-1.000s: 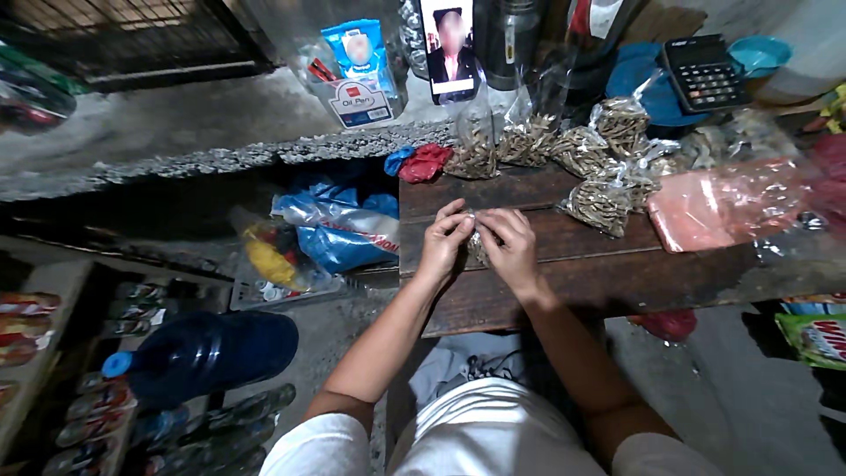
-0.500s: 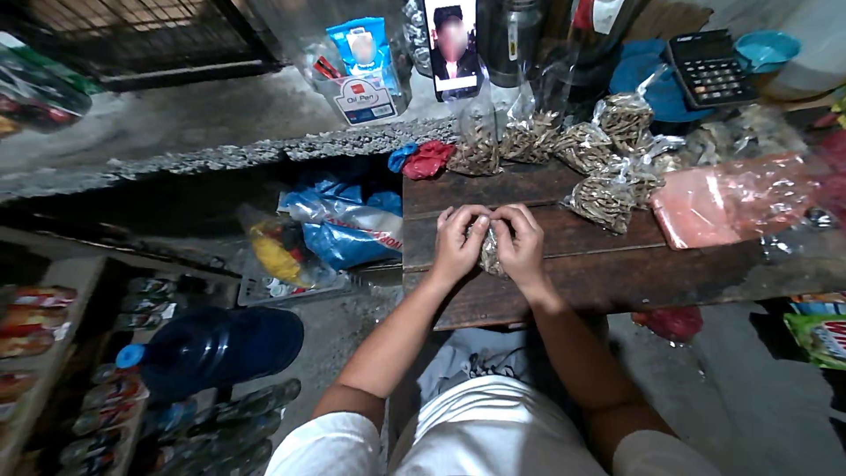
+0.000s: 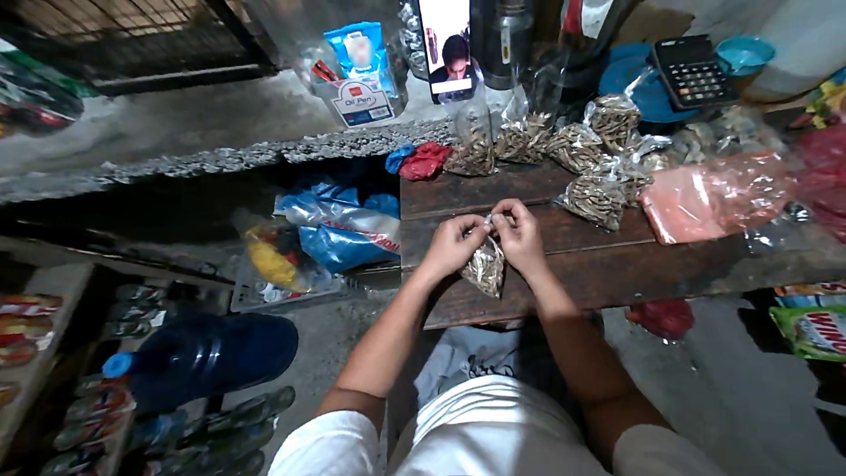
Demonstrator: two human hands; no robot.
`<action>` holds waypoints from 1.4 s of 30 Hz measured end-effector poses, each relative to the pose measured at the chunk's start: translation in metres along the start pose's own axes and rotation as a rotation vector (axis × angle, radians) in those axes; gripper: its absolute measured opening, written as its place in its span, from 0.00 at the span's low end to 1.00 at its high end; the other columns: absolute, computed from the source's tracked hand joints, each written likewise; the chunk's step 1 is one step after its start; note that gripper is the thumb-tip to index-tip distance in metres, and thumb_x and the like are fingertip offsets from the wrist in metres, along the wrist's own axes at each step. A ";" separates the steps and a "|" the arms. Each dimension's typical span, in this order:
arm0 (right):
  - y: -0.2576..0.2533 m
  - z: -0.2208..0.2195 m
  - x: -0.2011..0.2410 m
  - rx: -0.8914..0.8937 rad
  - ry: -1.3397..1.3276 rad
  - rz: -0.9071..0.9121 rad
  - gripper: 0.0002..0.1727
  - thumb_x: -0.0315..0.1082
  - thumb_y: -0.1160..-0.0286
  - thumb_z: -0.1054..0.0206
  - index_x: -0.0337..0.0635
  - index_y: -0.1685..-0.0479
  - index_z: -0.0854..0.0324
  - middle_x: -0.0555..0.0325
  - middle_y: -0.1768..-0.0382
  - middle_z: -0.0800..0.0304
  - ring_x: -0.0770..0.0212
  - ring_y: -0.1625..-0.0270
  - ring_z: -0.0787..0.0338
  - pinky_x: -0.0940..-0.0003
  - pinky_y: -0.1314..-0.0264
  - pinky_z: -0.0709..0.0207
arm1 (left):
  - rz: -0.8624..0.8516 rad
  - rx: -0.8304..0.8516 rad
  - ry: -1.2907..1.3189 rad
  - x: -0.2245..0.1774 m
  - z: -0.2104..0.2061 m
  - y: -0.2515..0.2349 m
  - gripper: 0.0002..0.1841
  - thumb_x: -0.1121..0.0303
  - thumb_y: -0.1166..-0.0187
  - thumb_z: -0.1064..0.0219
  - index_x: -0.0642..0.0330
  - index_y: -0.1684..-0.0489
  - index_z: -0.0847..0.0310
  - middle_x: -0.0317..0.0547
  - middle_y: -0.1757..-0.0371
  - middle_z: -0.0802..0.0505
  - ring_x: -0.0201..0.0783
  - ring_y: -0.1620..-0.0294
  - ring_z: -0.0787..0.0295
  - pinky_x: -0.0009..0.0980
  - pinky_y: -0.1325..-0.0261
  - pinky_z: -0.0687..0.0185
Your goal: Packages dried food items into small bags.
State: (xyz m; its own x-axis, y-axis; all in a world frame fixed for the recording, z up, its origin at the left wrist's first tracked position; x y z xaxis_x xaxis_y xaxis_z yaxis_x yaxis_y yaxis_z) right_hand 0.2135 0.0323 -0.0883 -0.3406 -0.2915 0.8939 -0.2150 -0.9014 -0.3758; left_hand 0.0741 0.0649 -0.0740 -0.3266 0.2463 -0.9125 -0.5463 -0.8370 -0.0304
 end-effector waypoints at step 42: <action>0.071 0.029 0.080 0.308 -0.007 0.253 0.29 0.35 0.14 0.46 0.37 0.93 0.30 0.65 0.90 0.33 0.81 0.83 0.34 0.85 0.76 0.41 | -0.601 -0.017 -0.153 -0.040 -0.018 0.091 0.21 0.57 0.09 0.49 0.62 0.57 0.12 0.47 0.63 0.08 0.36 0.53 0.13 0.39 0.24 0.36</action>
State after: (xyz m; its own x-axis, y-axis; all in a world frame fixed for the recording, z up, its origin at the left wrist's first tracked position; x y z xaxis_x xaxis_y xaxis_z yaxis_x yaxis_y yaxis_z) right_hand 0.1980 -0.0646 -0.0365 -0.3414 -0.5177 0.7845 0.1596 -0.8544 -0.4945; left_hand 0.0513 -0.0300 -0.0472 -0.0730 0.7433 -0.6649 -0.6571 -0.5374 -0.5286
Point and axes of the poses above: each hand's wrist, its own y-axis away from the middle knuckle, its own z-axis out of the back of the hand, x = y × z, the point moved 5 cm from there along -y, towards the middle knuckle
